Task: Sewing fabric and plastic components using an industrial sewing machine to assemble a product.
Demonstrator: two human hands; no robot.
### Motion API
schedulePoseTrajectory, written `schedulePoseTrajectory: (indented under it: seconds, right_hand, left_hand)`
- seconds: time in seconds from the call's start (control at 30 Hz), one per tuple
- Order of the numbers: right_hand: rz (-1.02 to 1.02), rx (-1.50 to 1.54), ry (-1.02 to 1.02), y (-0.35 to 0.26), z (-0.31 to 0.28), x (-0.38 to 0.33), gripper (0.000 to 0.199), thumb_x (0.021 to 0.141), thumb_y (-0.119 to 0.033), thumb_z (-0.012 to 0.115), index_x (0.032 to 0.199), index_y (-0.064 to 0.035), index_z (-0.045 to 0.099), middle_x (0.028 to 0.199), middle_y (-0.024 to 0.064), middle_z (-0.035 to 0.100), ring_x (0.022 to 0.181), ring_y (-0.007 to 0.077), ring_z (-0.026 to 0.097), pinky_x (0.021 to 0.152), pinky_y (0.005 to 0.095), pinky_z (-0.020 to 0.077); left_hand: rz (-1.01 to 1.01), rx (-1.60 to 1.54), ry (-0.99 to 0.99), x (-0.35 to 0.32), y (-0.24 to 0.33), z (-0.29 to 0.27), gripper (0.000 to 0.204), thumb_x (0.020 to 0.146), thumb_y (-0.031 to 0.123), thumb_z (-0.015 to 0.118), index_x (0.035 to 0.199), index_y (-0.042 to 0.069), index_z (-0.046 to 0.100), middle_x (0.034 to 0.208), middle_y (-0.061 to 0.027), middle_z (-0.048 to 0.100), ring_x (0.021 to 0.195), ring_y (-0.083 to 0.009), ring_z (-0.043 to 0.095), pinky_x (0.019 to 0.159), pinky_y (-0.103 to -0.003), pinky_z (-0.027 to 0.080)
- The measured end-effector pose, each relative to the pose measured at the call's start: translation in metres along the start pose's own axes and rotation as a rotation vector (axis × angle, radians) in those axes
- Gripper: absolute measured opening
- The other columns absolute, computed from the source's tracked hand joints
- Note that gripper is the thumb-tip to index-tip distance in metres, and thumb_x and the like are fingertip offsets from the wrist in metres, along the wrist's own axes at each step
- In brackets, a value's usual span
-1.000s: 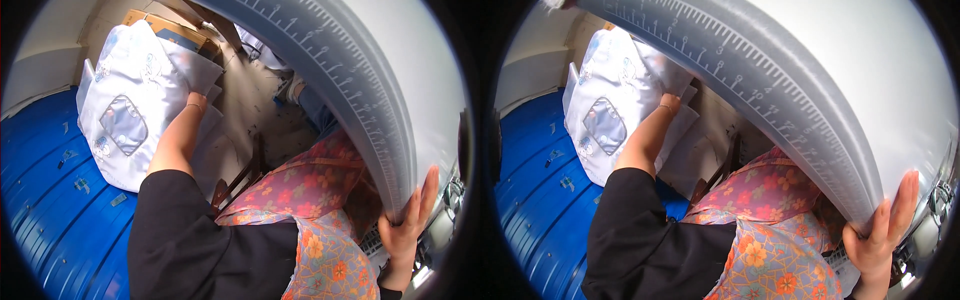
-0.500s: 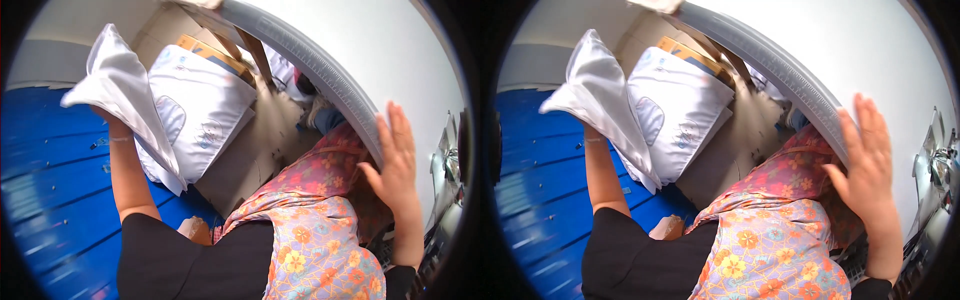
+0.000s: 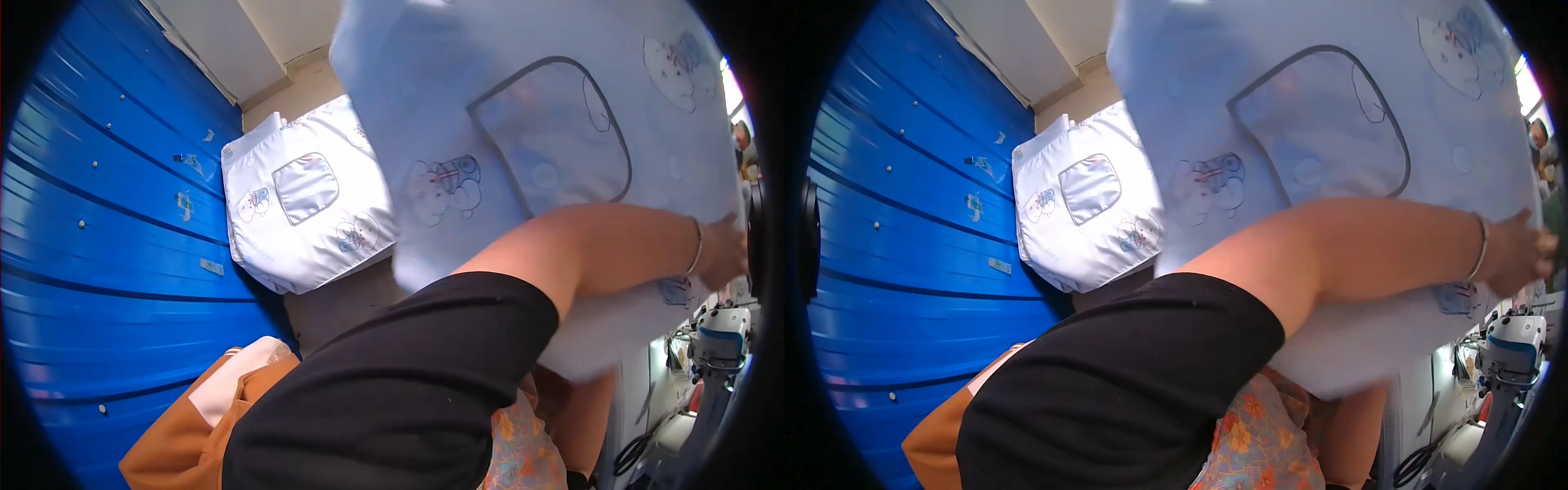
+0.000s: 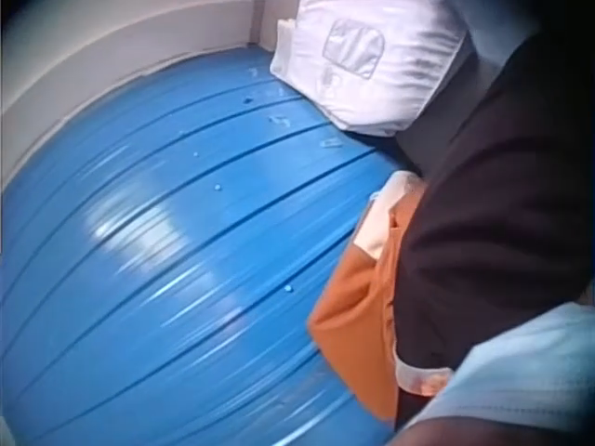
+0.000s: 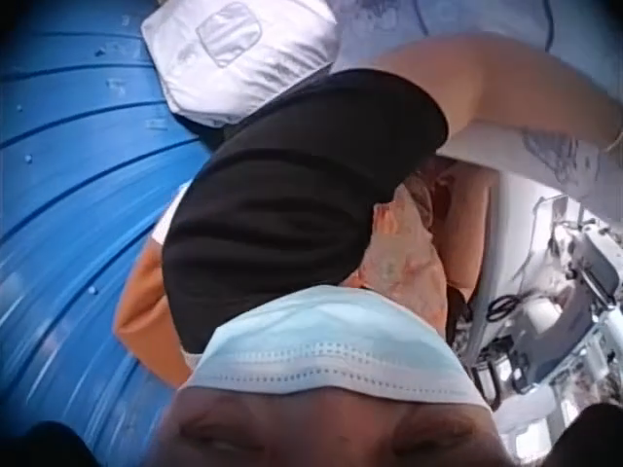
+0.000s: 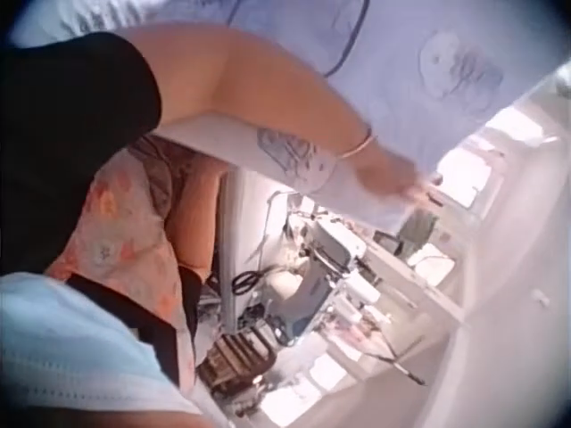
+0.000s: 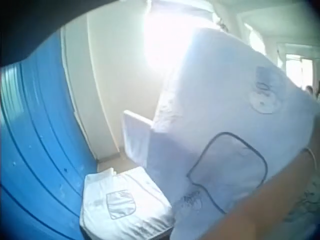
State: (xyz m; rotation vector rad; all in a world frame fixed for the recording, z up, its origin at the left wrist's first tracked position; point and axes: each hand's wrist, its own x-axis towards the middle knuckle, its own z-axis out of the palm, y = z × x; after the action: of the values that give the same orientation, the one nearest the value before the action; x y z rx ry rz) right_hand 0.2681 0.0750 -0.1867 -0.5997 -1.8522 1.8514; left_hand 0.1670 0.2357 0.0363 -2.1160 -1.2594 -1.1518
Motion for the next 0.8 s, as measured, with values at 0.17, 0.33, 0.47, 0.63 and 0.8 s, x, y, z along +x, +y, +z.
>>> schedulePoseTrajectory:
  seconds: [0.17, 0.33, 0.47, 0.63, 0.8]
  right_hand:
    - [0.086, 0.238, 0.091, -0.058, -0.069, -0.015, 0.037, 0.1, -0.021, 0.05, 0.129, 0.0016, 0.058, 0.131, 0.0189, 0.059, 0.118, 0.0291, 0.057, 0.099, 0.0409, 0.0465]
    - [0.144, 0.247, 0.501, -0.131, -0.059, -0.13, 0.035, 0.1, -0.018, 0.05, 0.128, 0.0009, 0.059, 0.124, 0.0158, 0.063, 0.11, 0.0243, 0.062, 0.093, 0.037, 0.0495]
    - [0.42, -0.18, 0.645, -0.151, -0.059, -0.294, 0.03, 0.095, -0.013, 0.061, 0.121, 0.0007, 0.063, 0.107, 0.009, 0.071, 0.091, 0.0161, 0.067, 0.08, 0.0249, 0.0516]
    - [1.315, -1.218, 0.82, -0.135, -0.025, -0.608, 0.051, 0.082, -0.032, 0.075, 0.124, -0.0038, 0.063, 0.126, 0.0218, 0.062, 0.116, 0.0381, 0.058, 0.098, 0.0421, 0.0473]
    - [1.768, -1.09, 0.446, -0.077, 0.08, -0.7, 0.068, 0.074, -0.048, 0.077, 0.129, -0.0113, 0.062, 0.142, 0.0228, 0.049, 0.138, 0.0416, 0.038, 0.112, 0.0607, 0.0294]
  left_hand:
    - [-0.369, 0.037, -0.803, -0.088, 0.003, -0.074, 0.056, 0.087, 0.056, 0.056, 0.125, 0.016, 0.068, 0.13, -0.0136, 0.061, 0.129, -0.0319, 0.05, 0.114, -0.064, 0.021]
    - [-0.376, 0.145, -0.818, -0.136, 0.009, -0.097, 0.058, 0.092, 0.054, 0.05, 0.139, 0.02, 0.057, 0.149, -0.0147, 0.046, 0.14, -0.0335, 0.039, 0.11, -0.069, 0.025]
    - [-0.221, 0.12, -0.677, -0.151, -0.027, -0.075, 0.046, 0.091, 0.046, 0.056, 0.125, 0.017, 0.065, 0.133, -0.0088, 0.06, 0.119, -0.0301, 0.059, 0.099, -0.045, 0.047]
    - [-0.02, 0.123, -0.617, -0.148, -0.058, -0.024, 0.042, 0.096, 0.029, 0.057, 0.133, 0.008, 0.059, 0.14, -0.0149, 0.054, 0.125, -0.0338, 0.055, 0.105, -0.041, 0.044]
    - [0.04, -0.068, -0.646, -0.161, -0.119, -0.024, 0.041, 0.103, 0.02, 0.046, 0.138, 0.0, 0.053, 0.143, -0.017, 0.053, 0.134, -0.0293, 0.049, 0.111, -0.035, 0.038]
